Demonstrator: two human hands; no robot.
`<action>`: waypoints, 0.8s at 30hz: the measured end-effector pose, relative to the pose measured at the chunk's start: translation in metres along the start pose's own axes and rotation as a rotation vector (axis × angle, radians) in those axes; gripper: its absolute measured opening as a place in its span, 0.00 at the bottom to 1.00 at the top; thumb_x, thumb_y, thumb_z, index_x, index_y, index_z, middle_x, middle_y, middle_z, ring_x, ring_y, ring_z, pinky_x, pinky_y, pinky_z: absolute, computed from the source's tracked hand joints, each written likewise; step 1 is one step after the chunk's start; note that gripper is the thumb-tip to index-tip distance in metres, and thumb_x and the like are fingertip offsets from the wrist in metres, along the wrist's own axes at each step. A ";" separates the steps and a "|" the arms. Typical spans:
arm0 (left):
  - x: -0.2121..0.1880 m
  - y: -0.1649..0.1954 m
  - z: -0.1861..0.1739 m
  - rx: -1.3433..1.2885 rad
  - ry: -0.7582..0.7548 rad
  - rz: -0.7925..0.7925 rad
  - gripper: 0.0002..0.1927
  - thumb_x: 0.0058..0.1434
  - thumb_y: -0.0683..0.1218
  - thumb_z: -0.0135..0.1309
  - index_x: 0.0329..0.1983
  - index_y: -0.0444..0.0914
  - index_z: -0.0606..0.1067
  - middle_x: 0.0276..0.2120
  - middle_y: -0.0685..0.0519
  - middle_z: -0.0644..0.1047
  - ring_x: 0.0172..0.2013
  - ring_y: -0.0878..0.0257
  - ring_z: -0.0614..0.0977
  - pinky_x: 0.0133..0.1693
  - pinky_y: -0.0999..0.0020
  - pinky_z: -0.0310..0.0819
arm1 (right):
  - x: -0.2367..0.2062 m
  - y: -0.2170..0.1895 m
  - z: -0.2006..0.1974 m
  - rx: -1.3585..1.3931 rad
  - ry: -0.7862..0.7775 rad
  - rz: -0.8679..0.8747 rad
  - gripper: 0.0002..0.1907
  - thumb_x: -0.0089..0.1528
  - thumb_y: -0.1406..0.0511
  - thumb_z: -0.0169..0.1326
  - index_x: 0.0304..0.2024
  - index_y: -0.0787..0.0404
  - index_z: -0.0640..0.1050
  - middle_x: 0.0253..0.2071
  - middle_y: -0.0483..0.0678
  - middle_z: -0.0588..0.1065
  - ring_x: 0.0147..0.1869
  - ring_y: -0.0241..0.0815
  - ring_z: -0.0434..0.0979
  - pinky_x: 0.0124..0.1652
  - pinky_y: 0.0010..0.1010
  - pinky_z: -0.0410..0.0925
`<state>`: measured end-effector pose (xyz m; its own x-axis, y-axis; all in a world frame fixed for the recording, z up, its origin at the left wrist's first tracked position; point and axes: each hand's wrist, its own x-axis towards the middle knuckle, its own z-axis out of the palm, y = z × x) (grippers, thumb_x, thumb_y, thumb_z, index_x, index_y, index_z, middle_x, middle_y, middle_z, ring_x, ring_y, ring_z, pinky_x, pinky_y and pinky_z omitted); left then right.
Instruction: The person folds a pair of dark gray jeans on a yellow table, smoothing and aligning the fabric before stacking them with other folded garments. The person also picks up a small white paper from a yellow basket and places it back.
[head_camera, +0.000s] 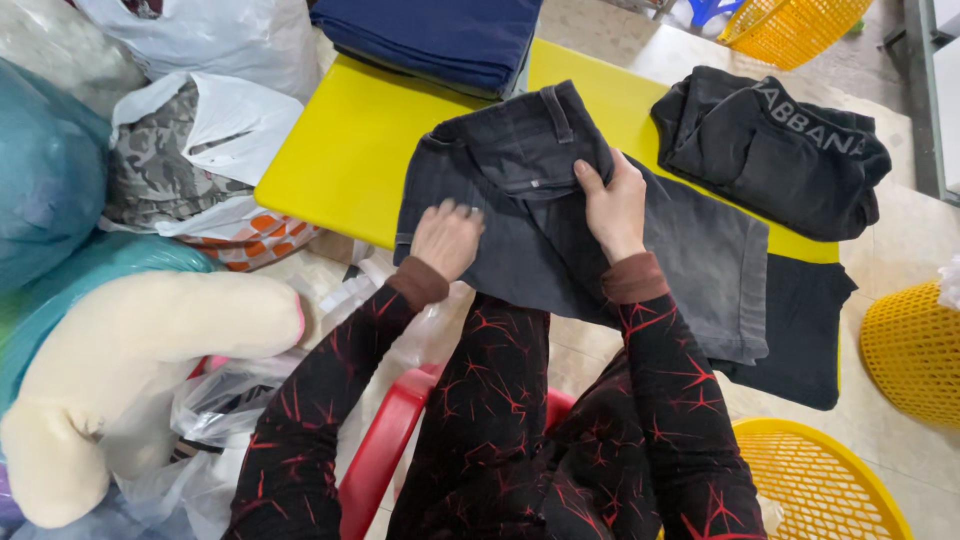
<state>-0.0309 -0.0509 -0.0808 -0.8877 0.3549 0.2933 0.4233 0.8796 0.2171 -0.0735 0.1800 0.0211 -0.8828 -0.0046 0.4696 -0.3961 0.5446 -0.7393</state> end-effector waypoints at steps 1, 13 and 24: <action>0.008 -0.002 0.006 -0.019 0.135 0.088 0.15 0.63 0.47 0.55 0.49 0.37 0.80 0.51 0.49 0.79 0.50 0.51 0.77 0.48 0.54 0.72 | 0.000 -0.003 -0.001 -0.057 0.015 -0.016 0.15 0.64 0.64 0.61 0.49 0.69 0.78 0.39 0.61 0.81 0.44 0.54 0.84 0.44 0.38 0.72; 0.032 -0.040 0.023 -2.066 -0.172 -0.461 0.18 0.65 0.34 0.49 0.58 0.30 0.70 0.50 0.40 0.79 0.47 0.50 0.86 0.51 0.57 0.85 | -0.060 -0.035 0.020 -0.161 -0.116 -0.189 0.15 0.63 0.65 0.60 0.52 0.61 0.78 0.38 0.58 0.80 0.41 0.57 0.83 0.38 0.40 0.72; 0.012 -0.081 0.059 -2.207 -0.060 -0.807 0.21 0.63 0.43 0.52 0.59 0.35 0.69 0.50 0.43 0.79 0.45 0.52 0.84 0.48 0.57 0.82 | -0.088 -0.037 0.017 -0.167 -0.829 -0.588 0.38 0.54 0.57 0.66 0.63 0.66 0.73 0.67 0.65 0.65 0.70 0.68 0.60 0.64 0.58 0.53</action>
<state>-0.0869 -0.0992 -0.1498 -0.8972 0.2842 -0.3379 -0.4320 -0.7232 0.5388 0.0142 0.1463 -0.0009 -0.4822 -0.8508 0.2086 -0.8378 0.3784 -0.3936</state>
